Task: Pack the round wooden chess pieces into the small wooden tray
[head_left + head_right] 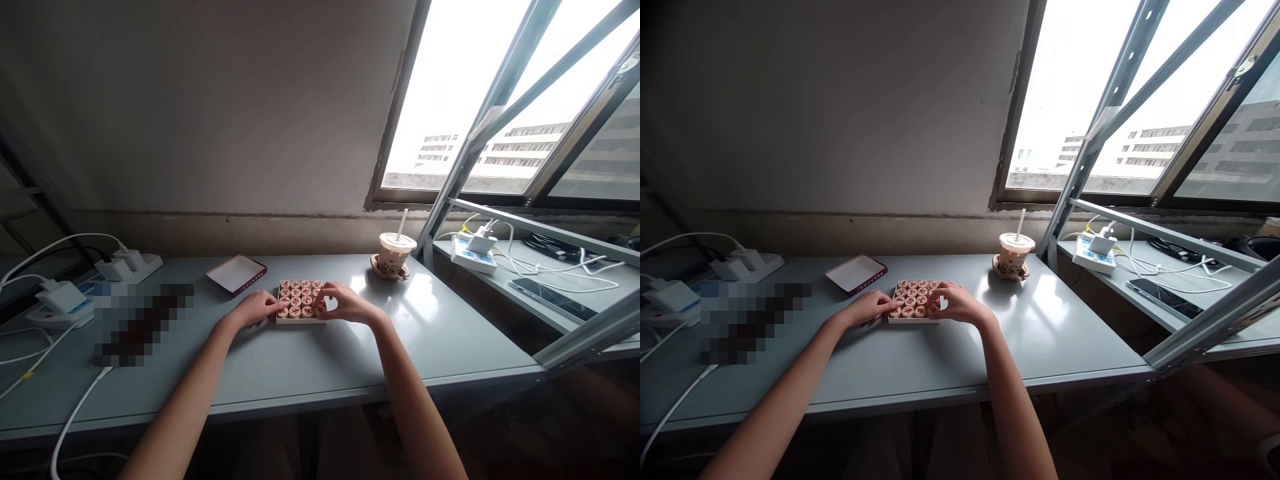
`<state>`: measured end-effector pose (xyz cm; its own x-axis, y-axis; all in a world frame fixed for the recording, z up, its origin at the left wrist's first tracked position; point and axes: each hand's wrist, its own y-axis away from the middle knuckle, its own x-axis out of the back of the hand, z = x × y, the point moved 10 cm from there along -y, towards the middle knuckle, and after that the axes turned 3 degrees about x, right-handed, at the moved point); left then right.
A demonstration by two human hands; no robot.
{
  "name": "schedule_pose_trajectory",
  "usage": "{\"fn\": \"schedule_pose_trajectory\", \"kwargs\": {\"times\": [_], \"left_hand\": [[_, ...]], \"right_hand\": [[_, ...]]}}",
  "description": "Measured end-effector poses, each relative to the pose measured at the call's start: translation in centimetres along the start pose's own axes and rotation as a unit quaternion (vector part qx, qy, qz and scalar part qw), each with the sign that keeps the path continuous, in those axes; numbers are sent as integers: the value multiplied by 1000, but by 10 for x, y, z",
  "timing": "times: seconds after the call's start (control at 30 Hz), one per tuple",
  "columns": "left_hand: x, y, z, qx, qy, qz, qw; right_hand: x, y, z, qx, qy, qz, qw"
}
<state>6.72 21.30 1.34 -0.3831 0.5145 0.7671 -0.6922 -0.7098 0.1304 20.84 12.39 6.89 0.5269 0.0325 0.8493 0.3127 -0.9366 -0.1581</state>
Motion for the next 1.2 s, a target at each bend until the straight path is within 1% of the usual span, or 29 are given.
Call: {"fn": "schedule_pose_trajectory", "kwargs": {"times": [0.2, 0.37, 0.5, 0.6, 0.7, 0.9, 1.07, 1.2], "left_hand": [[1, 0, 1, -7, -7, 3, 1000], [1, 1, 2, 1, -5, 0, 1000], [2, 3, 6, -3, -14, 3, 1000], [3, 3, 7, -5, -16, 7, 1000], [2, 2, 4, 0, -10, 5, 1000], [2, 0, 0, 1, 1, 13, 1000], [3, 0, 1, -8, 5, 18, 1000], [2, -1, -3, -8, 14, 20, 1000]], "right_hand": [[-1, -3, -1, 9, 30, 14, 999], [-8, -5, -3, 14, 42, 2, 999], [0, -6, -8, 8, 98, 55, 994], [4, -7, -19, 31, 143, 86, 986], [4, -8, -27, 51, 163, 103, 980], [-1, -10, -27, 56, 177, 93, 978], [-2, -11, -28, 52, 182, 87, 978], [-2, -11, -28, 48, 174, 85, 980]]}}
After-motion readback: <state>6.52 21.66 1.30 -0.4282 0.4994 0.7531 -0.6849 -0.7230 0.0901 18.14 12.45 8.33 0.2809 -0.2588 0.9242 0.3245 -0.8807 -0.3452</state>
